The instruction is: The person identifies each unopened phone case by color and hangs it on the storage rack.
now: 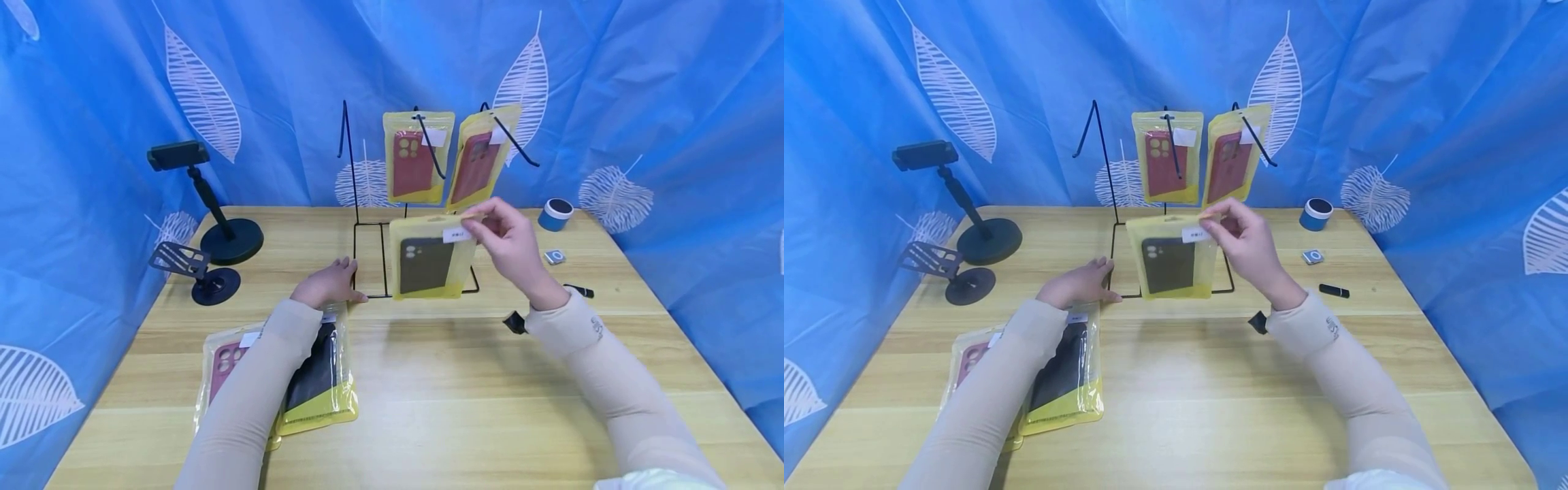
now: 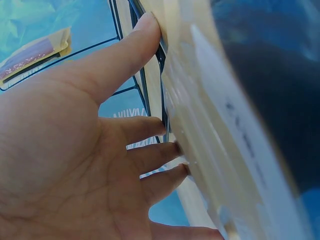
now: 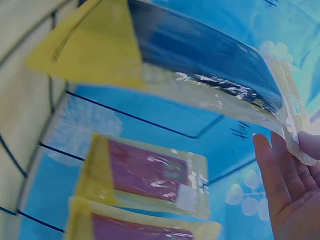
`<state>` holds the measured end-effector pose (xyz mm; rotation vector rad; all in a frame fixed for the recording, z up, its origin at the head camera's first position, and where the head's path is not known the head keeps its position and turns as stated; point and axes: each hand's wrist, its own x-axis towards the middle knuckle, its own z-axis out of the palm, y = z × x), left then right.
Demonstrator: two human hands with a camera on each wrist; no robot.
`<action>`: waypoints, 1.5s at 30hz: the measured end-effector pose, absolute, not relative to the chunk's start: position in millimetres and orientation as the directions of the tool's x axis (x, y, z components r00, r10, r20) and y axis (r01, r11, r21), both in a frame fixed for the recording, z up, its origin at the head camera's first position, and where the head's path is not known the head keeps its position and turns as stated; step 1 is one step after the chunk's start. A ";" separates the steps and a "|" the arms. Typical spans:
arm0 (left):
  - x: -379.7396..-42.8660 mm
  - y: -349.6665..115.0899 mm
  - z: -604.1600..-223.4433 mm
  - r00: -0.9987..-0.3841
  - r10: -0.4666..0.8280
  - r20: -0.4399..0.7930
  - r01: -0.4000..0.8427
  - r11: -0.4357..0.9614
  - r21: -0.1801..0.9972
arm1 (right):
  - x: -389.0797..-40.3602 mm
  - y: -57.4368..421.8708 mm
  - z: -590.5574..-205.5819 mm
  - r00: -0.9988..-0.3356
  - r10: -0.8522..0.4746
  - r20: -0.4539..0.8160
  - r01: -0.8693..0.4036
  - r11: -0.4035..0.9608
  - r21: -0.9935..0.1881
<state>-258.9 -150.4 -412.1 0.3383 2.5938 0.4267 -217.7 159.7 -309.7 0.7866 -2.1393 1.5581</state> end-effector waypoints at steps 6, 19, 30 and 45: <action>-258.3 -150.8 -410.8 -0.851 0.320 -0.417 0.170 0.918 0.358 | -225.0 158.4 -287.8 -0.768 -0.111 0.631 -0.636 0.249 -0.731; -256.9 -151.1 -409.3 -0.851 0.317 -0.418 0.165 0.918 0.361 | -243.9 154.8 -278.7 -0.797 -0.035 0.603 -0.586 0.286 -0.758; -255.3 -150.0 -407.1 -0.853 0.310 -0.420 0.151 0.917 0.370 | -270.3 149.1 -279.4 -0.828 -0.041 0.560 -0.533 0.368 -0.762; -254.1 -149.9 -405.4 -0.854 0.305 -0.421 0.154 0.922 0.356 | -318.5 128.6 -277.8 -0.793 0.004 0.609 -0.528 0.495 -0.690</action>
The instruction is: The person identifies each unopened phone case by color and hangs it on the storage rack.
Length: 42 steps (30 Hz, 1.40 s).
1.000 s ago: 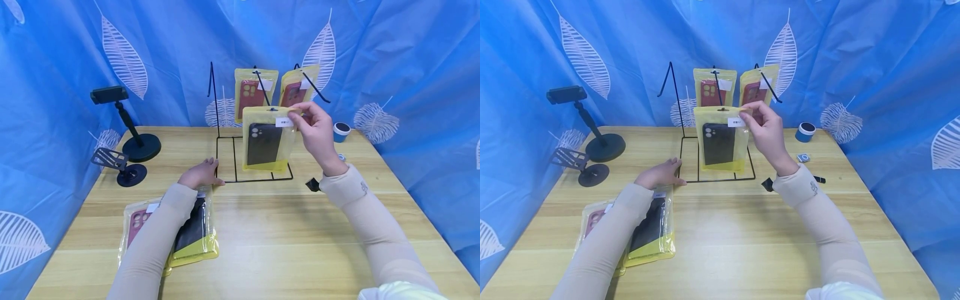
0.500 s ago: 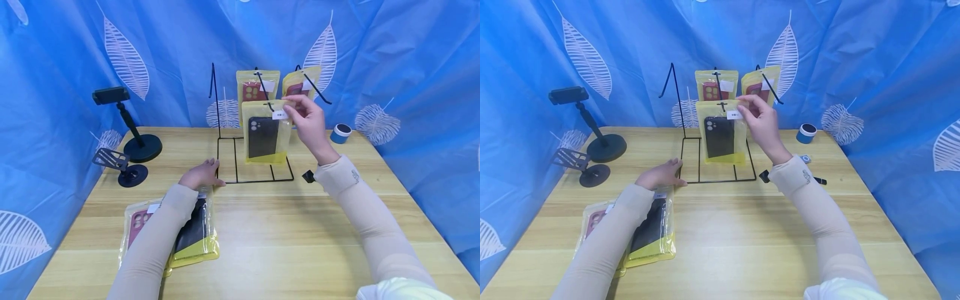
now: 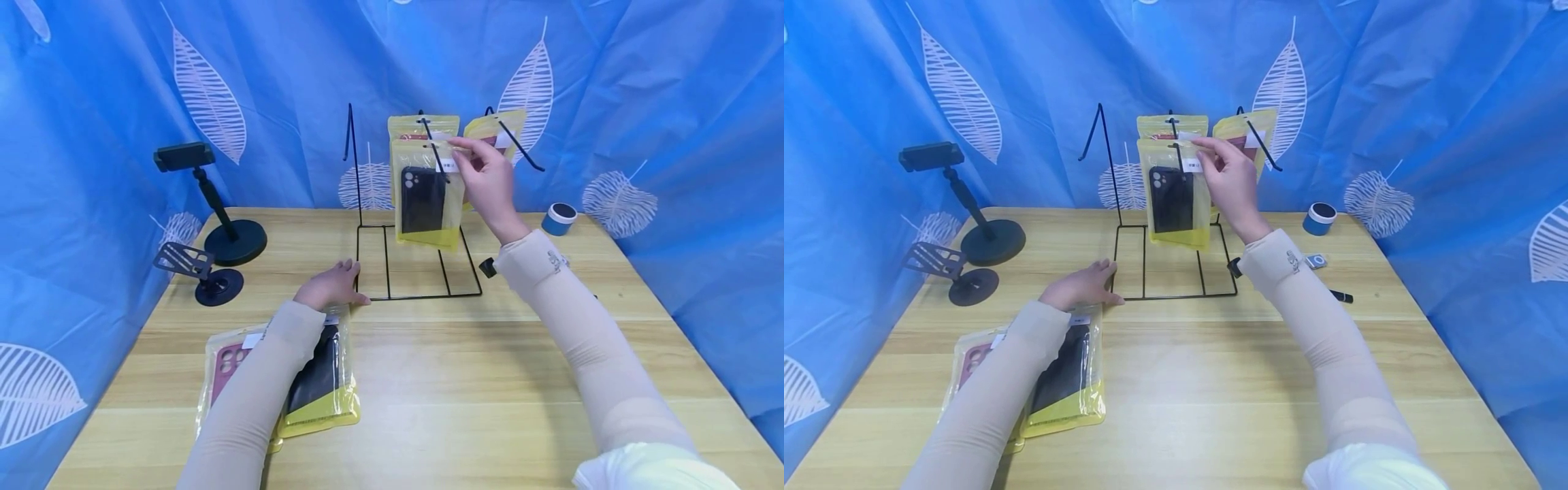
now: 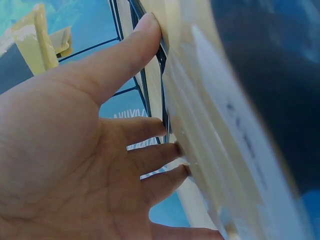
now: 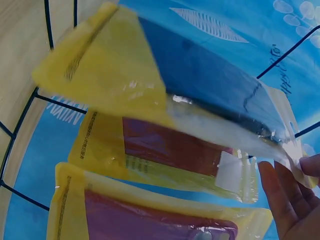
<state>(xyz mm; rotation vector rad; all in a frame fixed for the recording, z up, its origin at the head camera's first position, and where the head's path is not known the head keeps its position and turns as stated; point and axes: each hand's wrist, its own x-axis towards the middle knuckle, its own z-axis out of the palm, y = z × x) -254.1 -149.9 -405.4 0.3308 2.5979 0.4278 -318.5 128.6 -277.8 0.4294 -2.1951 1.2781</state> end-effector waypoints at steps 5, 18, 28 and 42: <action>-255.0 -148.4 -406.3 -0.854 0.306 -0.420 0.153 0.920 0.361 | -330.2 123.8 -275.1 -0.788 0.011 0.615 -0.503 0.564 -0.654; -258.4 -149.5 -413.4 -0.852 0.320 -0.415 0.181 0.923 0.340 | -351.9 114.6 -272.1 -0.790 0.034 0.612 -0.442 0.662 -0.606; -259.5 -150.6 -414.8 -0.856 0.310 -0.413 0.166 0.923 0.348 | -358.9 113.5 -272.5 -0.800 0.023 0.599 -0.411 0.707 -0.576; -260.9 -153.1 -416.0 -0.857 0.307 -0.415 0.161 0.923 0.350 | -346.7 123.9 -281.5 -0.735 -0.052 0.676 -0.499 0.716 -0.488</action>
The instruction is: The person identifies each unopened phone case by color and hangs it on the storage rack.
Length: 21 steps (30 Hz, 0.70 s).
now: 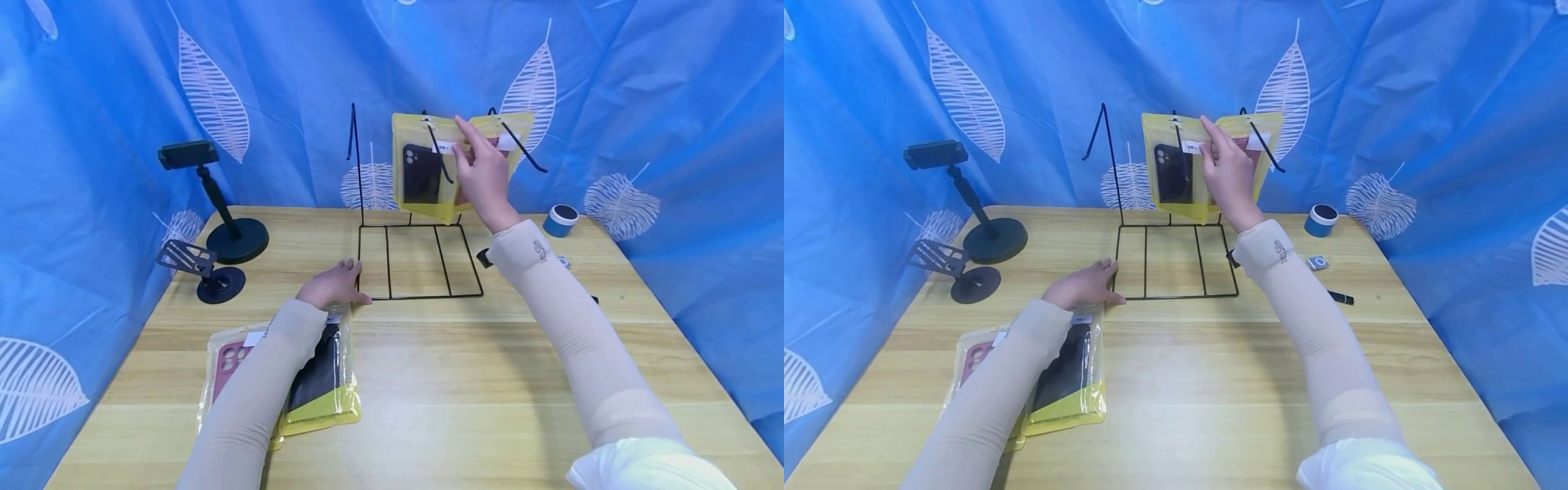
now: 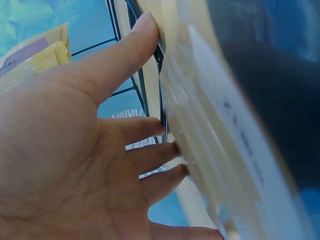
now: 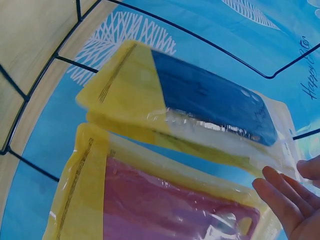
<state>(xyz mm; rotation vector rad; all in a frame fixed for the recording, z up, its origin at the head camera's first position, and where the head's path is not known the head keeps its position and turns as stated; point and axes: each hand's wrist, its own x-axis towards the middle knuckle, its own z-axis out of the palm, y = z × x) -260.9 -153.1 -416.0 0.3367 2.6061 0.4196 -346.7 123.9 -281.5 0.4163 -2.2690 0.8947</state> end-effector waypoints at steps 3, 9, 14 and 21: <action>-261.7 -153.0 -416.6 -0.856 0.306 -0.417 0.161 0.924 0.348 | -338.3 131.4 -285.4 -0.718 -0.061 0.693 -0.509 0.724 -0.465; -262.6 -151.4 -416.0 -0.850 0.316 -0.421 0.168 0.921 0.352 | -311.4 150.2 -296.8 -0.700 -0.076 0.710 -0.507 0.754 -0.418; -261.5 -149.8 -413.4 -0.841 0.334 -0.426 0.182 0.915 0.359 | -284.3 165.4 -311.7 -0.783 -0.148 0.604 -0.465 0.785 -0.410; -260.2 -149.6 -409.0 -0.832 0.337 -0.441 0.180 0.916 0.359 | -268.4 190.7 -346.0 -0.917 -0.374 -0.140 -0.339 0.914 -0.225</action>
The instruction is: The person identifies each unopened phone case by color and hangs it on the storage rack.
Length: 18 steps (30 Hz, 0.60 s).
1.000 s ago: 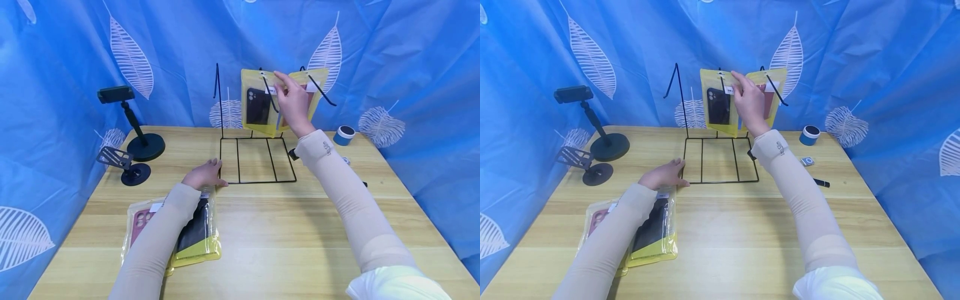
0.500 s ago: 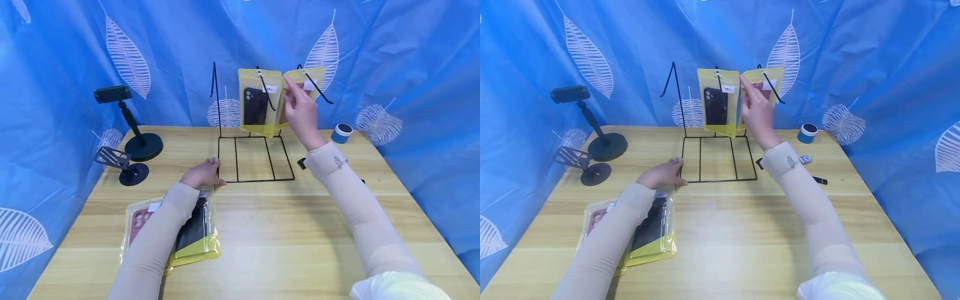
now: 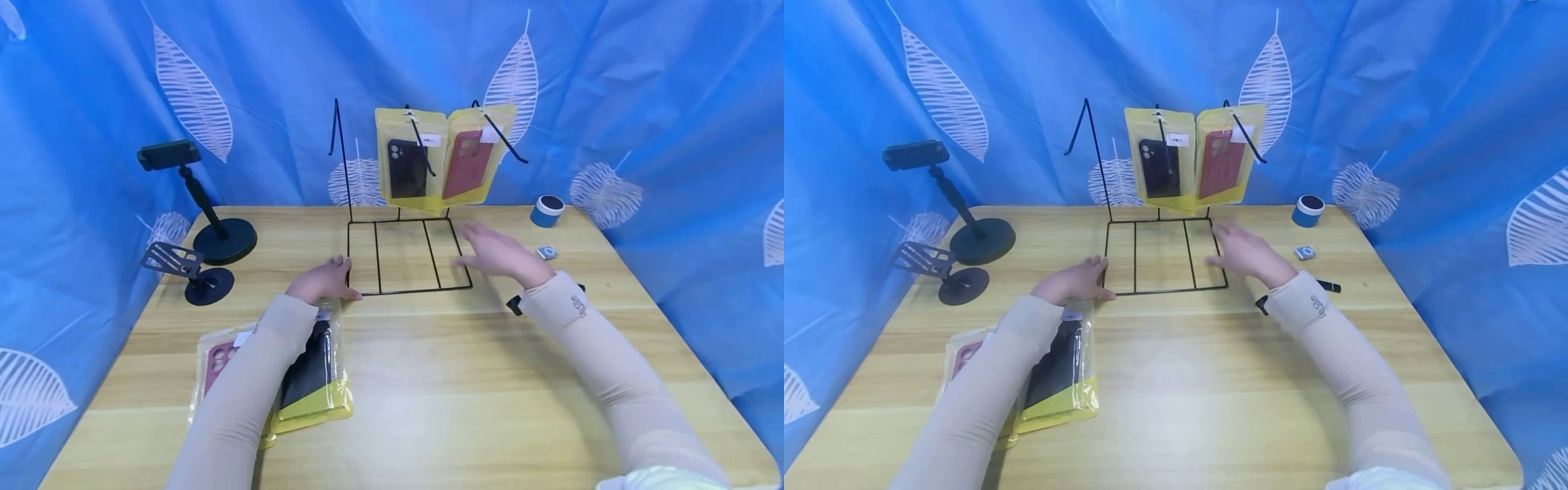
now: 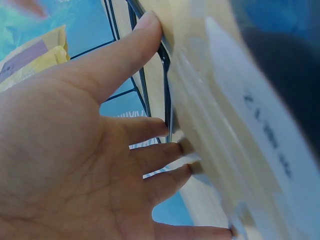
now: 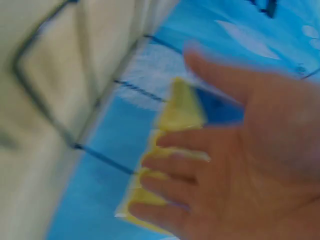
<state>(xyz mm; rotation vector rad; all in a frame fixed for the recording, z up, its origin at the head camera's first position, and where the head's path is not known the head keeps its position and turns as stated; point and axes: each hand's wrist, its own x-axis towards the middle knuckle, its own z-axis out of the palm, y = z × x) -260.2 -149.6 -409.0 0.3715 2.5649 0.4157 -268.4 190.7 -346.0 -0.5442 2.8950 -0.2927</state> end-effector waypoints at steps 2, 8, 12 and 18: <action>-260.0 -150.4 -407.7 -0.833 0.336 -0.440 0.178 0.915 0.362 | -269.8 196.2 -360.8 -0.865 -0.409 -0.290 -0.361 0.910 -0.204; -261.8 -151.6 -408.0 -0.828 0.331 -0.453 0.171 0.918 0.358 | -269.2 204.0 -395.5 -0.810 -0.419 -0.410 -0.369 0.908 -0.199; -262.8 -151.6 -409.6 -0.827 0.330 -0.455 0.170 0.918 0.357 | -265.5 206.8 -406.3 -0.819 -0.404 -0.407 -0.373 0.915 -0.156; -262.1 -150.6 -410.5 -0.826 0.338 -0.451 0.175 0.915 0.365 | -260.9 210.0 -415.3 -0.830 -0.410 -0.378 -0.395 0.911 -0.120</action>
